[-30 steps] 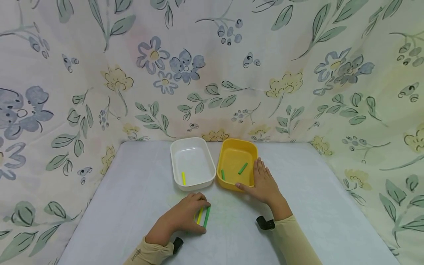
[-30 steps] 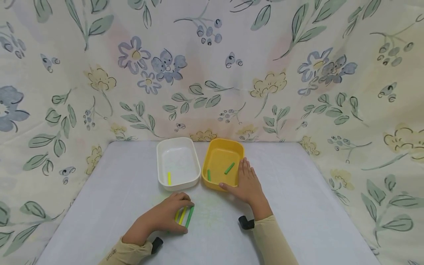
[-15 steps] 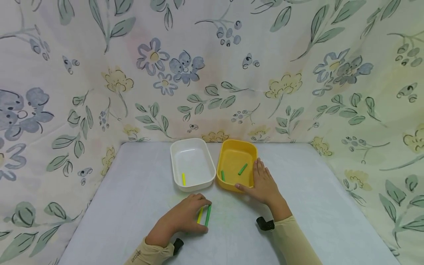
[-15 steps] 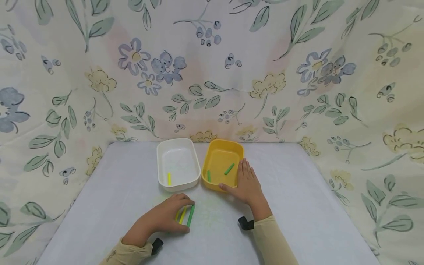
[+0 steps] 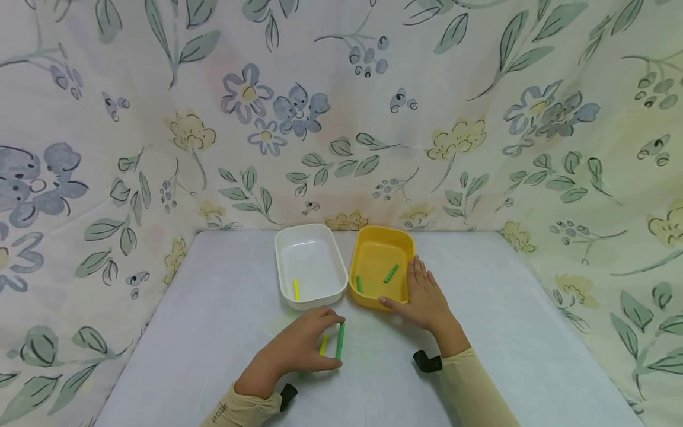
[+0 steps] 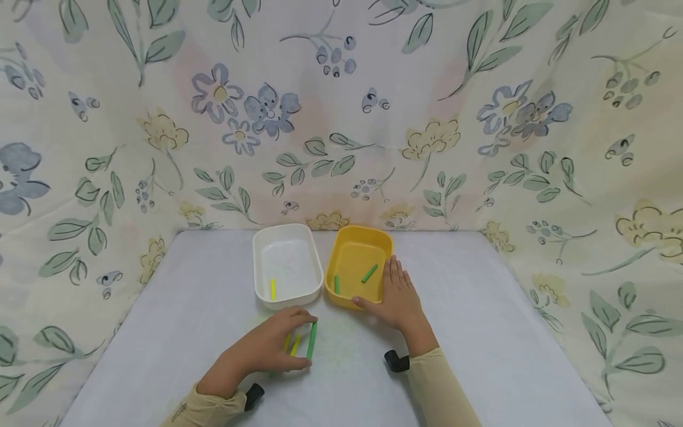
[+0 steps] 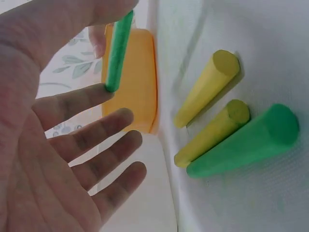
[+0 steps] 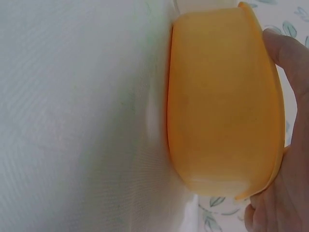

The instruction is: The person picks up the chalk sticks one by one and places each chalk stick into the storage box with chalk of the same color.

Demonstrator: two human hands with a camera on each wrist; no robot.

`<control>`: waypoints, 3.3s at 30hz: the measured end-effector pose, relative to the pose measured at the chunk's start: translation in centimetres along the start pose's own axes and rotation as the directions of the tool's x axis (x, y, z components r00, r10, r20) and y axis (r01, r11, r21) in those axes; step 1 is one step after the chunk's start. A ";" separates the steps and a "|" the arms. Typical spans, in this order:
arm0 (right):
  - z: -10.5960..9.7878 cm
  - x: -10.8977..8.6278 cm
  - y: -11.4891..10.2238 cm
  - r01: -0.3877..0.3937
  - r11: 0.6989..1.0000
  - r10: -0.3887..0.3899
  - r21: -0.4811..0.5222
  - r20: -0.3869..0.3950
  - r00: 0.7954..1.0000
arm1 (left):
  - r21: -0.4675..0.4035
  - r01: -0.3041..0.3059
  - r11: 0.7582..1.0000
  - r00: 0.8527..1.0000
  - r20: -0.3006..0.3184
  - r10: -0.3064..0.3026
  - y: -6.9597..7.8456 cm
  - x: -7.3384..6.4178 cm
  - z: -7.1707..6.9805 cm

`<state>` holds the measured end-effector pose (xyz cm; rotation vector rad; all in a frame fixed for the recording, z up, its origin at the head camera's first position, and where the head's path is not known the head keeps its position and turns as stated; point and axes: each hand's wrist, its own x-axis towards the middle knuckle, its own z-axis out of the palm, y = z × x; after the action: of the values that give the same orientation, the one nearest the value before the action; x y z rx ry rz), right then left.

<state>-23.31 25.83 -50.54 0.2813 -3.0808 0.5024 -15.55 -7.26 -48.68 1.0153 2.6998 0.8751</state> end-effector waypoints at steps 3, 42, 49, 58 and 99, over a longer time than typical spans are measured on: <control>0.1 0.0 0.0 -0.001 1.000 0.001 0.004 -0.002 1.000 | -0.002 -0.017 1.000 1.000 -0.021 0.017 0.2 0.0 -0.1; -0.1 -0.4 -0.5 -0.002 1.000 0.002 0.018 -0.015 1.000 | -0.066 -0.039 0.997 0.993 -0.110 0.031 1.0 1.9 -0.6; -0.2 -0.4 -0.4 0.003 1.000 -0.002 0.022 -0.021 1.000 | -0.065 -0.043 0.997 0.990 -0.137 0.034 1.2 2.3 -0.7; 0.0 -0.4 -0.3 0.012 1.000 -0.011 0.016 -0.027 1.000 | -0.060 -0.042 0.997 0.990 -0.134 0.033 1.2 3.0 -0.6; 0.1 -0.3 -0.1 0.002 1.000 -0.002 0.004 -0.019 1.000 | 0.042 0.047 0.998 0.991 -0.128 -0.042 1.4 8.9 -2.1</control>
<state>-22.96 25.77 -50.57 0.2782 -3.0616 0.5085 -22.22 -1.79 -45.43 0.9337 2.8480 0.9047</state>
